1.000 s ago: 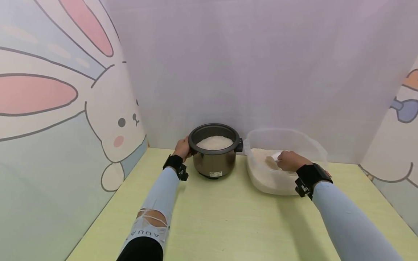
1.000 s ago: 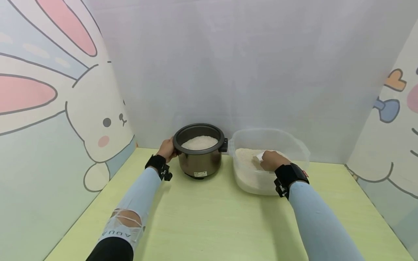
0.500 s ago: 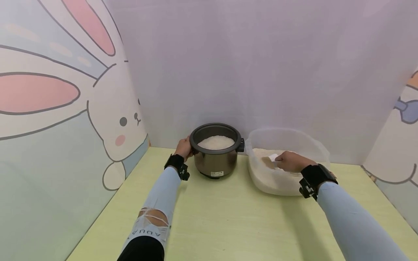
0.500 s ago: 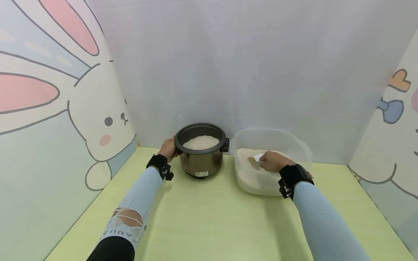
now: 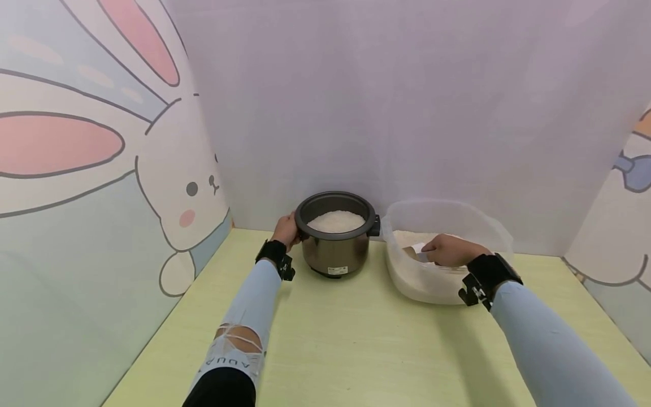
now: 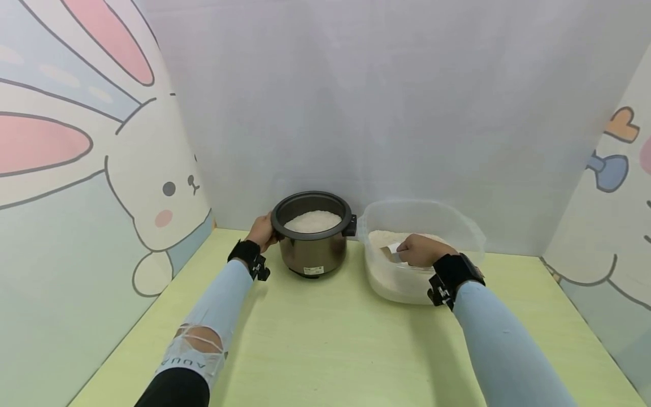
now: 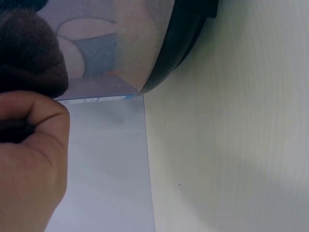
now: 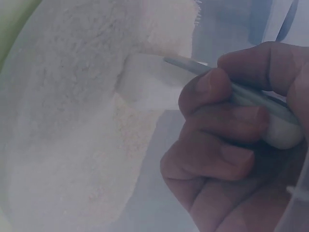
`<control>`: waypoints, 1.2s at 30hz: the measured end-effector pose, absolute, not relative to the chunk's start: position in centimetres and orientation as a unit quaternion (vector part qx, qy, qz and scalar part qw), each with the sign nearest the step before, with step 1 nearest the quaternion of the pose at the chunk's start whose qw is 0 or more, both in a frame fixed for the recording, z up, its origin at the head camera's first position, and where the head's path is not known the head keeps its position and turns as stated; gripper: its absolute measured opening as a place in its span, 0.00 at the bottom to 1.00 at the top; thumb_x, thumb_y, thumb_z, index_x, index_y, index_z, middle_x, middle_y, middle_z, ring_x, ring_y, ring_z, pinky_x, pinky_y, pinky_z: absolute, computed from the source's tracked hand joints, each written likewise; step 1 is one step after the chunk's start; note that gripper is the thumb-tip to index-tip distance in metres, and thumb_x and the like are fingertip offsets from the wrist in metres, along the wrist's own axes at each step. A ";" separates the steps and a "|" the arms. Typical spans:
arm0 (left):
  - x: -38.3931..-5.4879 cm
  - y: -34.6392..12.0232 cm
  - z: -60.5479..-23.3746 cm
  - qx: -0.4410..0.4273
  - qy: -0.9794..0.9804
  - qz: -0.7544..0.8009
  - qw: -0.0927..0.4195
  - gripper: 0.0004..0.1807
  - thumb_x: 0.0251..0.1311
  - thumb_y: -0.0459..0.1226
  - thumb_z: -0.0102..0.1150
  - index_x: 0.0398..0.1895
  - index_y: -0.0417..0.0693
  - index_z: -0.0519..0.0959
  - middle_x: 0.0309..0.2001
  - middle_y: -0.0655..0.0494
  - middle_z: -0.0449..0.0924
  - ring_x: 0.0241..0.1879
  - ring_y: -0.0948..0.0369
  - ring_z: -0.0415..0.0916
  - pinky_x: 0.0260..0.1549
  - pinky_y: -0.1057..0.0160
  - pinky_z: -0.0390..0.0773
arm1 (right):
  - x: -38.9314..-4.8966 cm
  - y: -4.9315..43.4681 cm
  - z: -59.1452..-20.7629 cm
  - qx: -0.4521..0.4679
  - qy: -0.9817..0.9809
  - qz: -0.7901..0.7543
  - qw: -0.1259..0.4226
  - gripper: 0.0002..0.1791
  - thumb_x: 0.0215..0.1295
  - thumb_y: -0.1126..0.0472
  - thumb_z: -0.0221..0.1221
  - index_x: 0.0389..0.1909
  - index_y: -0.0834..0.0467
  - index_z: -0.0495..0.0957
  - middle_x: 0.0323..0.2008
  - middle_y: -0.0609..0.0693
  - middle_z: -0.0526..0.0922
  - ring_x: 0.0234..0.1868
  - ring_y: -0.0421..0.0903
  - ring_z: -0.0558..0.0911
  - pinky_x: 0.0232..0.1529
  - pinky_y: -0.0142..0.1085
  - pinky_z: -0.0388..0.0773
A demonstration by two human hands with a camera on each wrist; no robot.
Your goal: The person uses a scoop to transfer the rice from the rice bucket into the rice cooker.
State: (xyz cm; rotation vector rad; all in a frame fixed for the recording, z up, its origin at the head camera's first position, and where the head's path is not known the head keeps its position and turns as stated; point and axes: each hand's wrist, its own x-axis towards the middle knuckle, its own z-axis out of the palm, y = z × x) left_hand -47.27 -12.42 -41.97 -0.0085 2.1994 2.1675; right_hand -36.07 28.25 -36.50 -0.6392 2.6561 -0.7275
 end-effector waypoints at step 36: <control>-45.0 -12.4 -39.6 0.001 0.694 0.718 0.051 0.27 0.83 0.47 0.37 0.24 0.44 0.71 0.15 0.54 0.71 0.16 0.61 0.68 0.17 0.66 0.69 | -35.7 29.7 -37.8 -0.141 0.827 -0.520 0.160 0.26 0.80 0.64 0.45 0.69 0.78 0.61 0.25 0.51 0.71 0.18 0.39 0.57 0.22 0.36 0.55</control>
